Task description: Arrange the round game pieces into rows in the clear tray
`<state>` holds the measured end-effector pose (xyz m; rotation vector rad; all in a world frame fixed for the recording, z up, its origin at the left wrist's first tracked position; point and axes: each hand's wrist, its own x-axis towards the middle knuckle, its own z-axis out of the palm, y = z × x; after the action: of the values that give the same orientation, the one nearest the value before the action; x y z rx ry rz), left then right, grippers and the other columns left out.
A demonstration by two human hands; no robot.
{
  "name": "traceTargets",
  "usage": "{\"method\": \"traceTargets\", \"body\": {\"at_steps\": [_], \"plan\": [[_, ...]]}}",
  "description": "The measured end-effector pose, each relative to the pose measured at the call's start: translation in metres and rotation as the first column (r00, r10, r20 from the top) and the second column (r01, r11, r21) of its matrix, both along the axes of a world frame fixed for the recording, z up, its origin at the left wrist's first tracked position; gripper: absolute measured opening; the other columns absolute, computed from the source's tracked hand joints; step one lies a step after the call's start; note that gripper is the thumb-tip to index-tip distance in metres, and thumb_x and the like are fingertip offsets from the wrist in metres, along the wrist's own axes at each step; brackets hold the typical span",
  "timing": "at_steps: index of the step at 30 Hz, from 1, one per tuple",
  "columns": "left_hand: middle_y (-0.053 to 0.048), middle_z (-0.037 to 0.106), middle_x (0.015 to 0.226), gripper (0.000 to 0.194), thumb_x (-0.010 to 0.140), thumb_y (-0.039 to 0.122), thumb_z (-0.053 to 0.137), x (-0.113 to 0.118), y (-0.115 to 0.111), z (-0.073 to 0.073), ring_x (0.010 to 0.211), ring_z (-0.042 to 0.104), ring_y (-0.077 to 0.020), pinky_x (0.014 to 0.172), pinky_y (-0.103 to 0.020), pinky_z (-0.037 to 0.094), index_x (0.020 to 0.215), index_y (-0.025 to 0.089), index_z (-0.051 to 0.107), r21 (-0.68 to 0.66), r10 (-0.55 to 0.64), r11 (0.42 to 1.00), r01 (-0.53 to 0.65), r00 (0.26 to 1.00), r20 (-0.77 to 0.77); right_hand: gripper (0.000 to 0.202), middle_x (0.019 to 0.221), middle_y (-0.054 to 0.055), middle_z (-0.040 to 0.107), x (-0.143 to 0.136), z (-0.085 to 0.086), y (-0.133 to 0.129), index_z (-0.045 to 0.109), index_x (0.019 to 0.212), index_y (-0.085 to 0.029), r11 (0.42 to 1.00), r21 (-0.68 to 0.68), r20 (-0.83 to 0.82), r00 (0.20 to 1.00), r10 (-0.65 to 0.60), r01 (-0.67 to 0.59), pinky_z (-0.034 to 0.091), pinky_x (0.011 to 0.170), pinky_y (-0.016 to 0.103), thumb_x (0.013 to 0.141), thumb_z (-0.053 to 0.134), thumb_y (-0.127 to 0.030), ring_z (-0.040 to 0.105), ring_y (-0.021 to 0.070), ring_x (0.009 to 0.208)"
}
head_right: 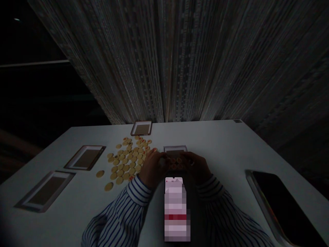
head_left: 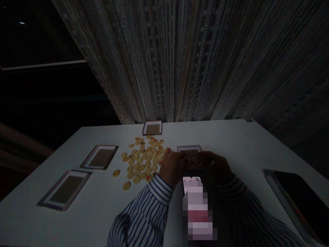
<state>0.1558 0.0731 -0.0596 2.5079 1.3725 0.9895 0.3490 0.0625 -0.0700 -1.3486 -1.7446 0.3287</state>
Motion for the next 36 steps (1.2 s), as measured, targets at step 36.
{"method": "traceTargets", "body": {"at_steps": [36], "plan": [[-0.008,0.068,0.095,0.031,0.075,0.027,0.060,0.005,-0.007,-0.030,0.092,0.063,-0.0226,0.090,-0.047,0.043,0.104,0.018,0.055,0.128,-0.195,0.975,0.183,0.977,0.088,0.021,0.078,0.004,0.073,-0.019,0.005,-0.015,0.071,0.086,-0.019,0.965,-0.130,-0.339,0.925,0.173,-0.228,0.059,0.060,0.025,0.075,0.062,-0.035,0.069,0.0167,0.069]]}}
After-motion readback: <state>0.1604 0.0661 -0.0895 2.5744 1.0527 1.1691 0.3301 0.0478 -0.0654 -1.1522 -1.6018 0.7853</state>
